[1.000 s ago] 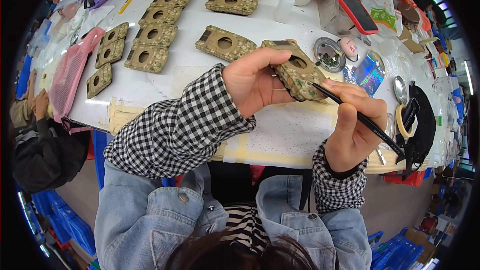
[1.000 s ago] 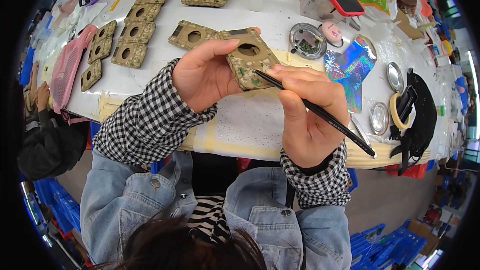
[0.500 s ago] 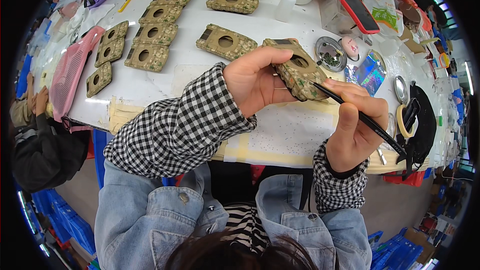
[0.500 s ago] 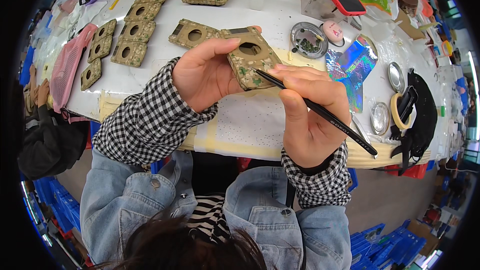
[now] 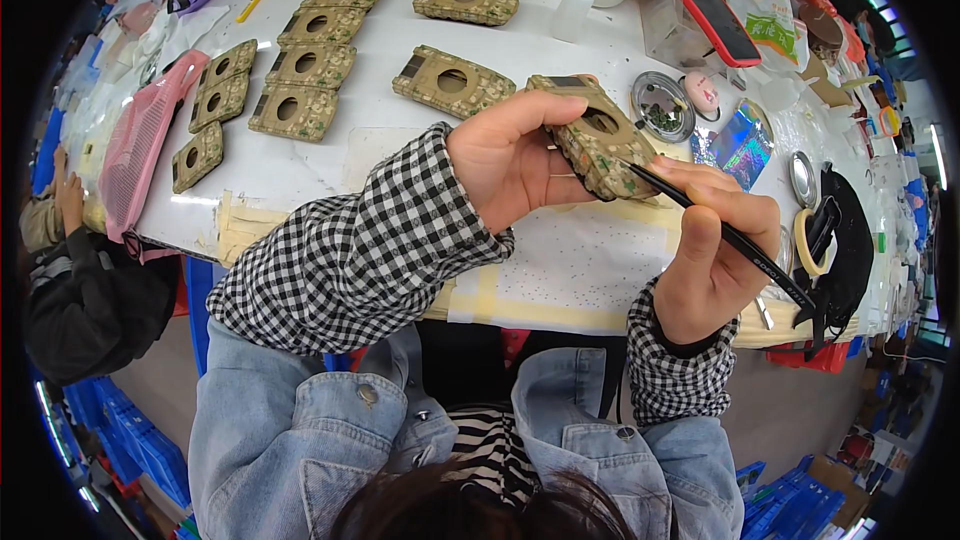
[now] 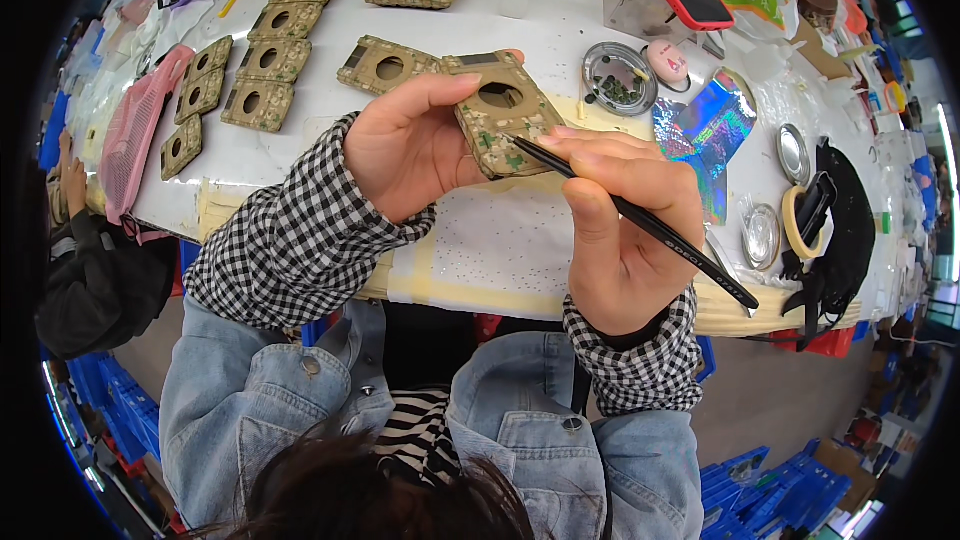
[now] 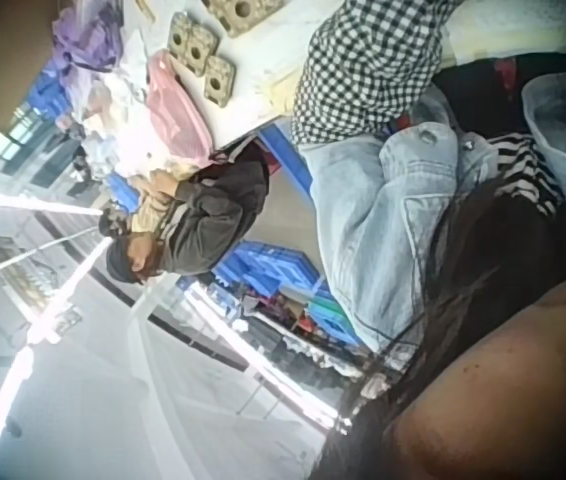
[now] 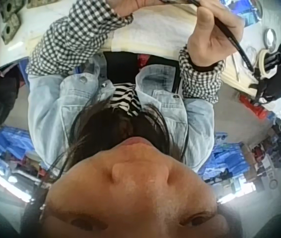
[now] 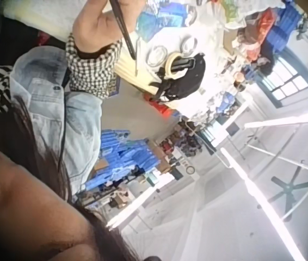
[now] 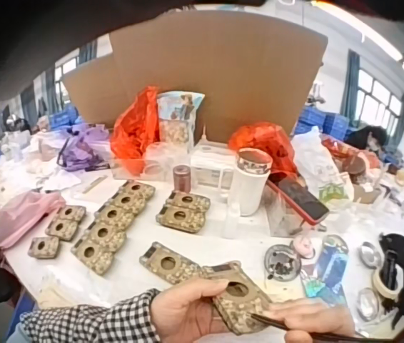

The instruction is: Assembling small components into toy tank chassis using tweezers.

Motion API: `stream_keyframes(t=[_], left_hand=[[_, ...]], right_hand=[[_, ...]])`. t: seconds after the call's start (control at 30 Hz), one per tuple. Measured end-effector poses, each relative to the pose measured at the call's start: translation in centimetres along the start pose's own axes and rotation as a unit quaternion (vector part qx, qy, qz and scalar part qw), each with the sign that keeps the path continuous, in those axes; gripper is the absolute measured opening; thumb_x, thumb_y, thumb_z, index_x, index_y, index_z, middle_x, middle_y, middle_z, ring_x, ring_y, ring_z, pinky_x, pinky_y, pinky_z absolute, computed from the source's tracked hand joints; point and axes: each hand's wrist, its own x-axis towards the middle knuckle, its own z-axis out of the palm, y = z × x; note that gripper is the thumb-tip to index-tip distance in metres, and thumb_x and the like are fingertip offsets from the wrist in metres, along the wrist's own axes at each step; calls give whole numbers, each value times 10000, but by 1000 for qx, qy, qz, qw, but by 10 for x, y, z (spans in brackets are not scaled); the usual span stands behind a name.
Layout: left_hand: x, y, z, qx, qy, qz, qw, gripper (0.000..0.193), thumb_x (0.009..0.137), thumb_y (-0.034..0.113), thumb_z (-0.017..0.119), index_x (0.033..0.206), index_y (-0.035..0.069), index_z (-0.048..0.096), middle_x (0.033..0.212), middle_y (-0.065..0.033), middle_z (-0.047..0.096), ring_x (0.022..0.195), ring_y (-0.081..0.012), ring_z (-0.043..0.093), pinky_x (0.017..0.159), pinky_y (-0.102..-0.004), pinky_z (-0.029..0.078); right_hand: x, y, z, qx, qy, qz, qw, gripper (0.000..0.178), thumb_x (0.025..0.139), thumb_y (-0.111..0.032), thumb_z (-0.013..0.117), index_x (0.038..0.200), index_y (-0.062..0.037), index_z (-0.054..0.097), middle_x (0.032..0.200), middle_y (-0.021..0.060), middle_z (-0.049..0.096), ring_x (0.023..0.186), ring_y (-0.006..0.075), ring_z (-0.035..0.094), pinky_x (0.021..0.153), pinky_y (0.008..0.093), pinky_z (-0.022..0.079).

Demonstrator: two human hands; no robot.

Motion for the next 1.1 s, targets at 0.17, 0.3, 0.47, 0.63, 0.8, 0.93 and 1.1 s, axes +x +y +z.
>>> stream_keyframes(t=[0.17,0.3,0.47,0.63,0.8,0.93,1.1], left_hand=[[0,0,-1,5,-2,-1,1000,444,922,241,399,1318,45,362,1222,-122,516,1101,-223,534,953,-385,422],[0,0,0,5,-7,5,1000,444,921,242,399,1313,35,363,1214,-129,521,1092,-227,541,947,-383,429],[0,0,0,3,-4,5,1000,443,921,240,399,1307,25,365,1211,-137,523,1084,-231,549,942,-385,438],[0,1,0,6,-4,5,1000,444,921,240,400,1309,27,364,1213,-136,522,1093,-231,543,943,-384,436],[1,-1,-2,-53,7,16,998,317,888,202,493,1121,-12,474,1063,-154,582,976,-277,605,905,-430,478],[0,1,1,-31,2,15,999,401,913,228,437,1247,10,402,1181,-147,526,1068,-256,554,941,-404,450],[4,5,-3,17,-18,69,997,462,937,264,422,1310,2,348,1240,-160,487,1117,-260,522,961,-381,452]], right_hand=[[0,0,0,-6,-3,-1,1000,116,865,-55,570,915,16,492,906,187,625,906,277,612,845,373,460],[1,0,0,-9,-7,0,1000,115,863,-51,571,914,16,492,913,188,623,906,277,612,846,372,461],[1,0,0,1,-5,4,1000,123,864,-55,570,920,13,485,918,195,619,910,280,609,850,375,461],[2,0,0,4,-3,3,1000,132,867,-64,569,930,8,478,912,196,617,915,282,605,852,378,460],[1,0,3,20,18,-1,1000,154,876,-91,565,941,10,470,905,187,609,907,277,605,849,375,462],[-1,-4,-4,11,49,-2,999,217,936,-216,469,947,1,464,921,184,599,882,261,605,838,370,468],[2,-12,-18,107,96,50,988,361,964,-400,329,1027,-54,410,970,205,586,932,287,589,865,423,461]])
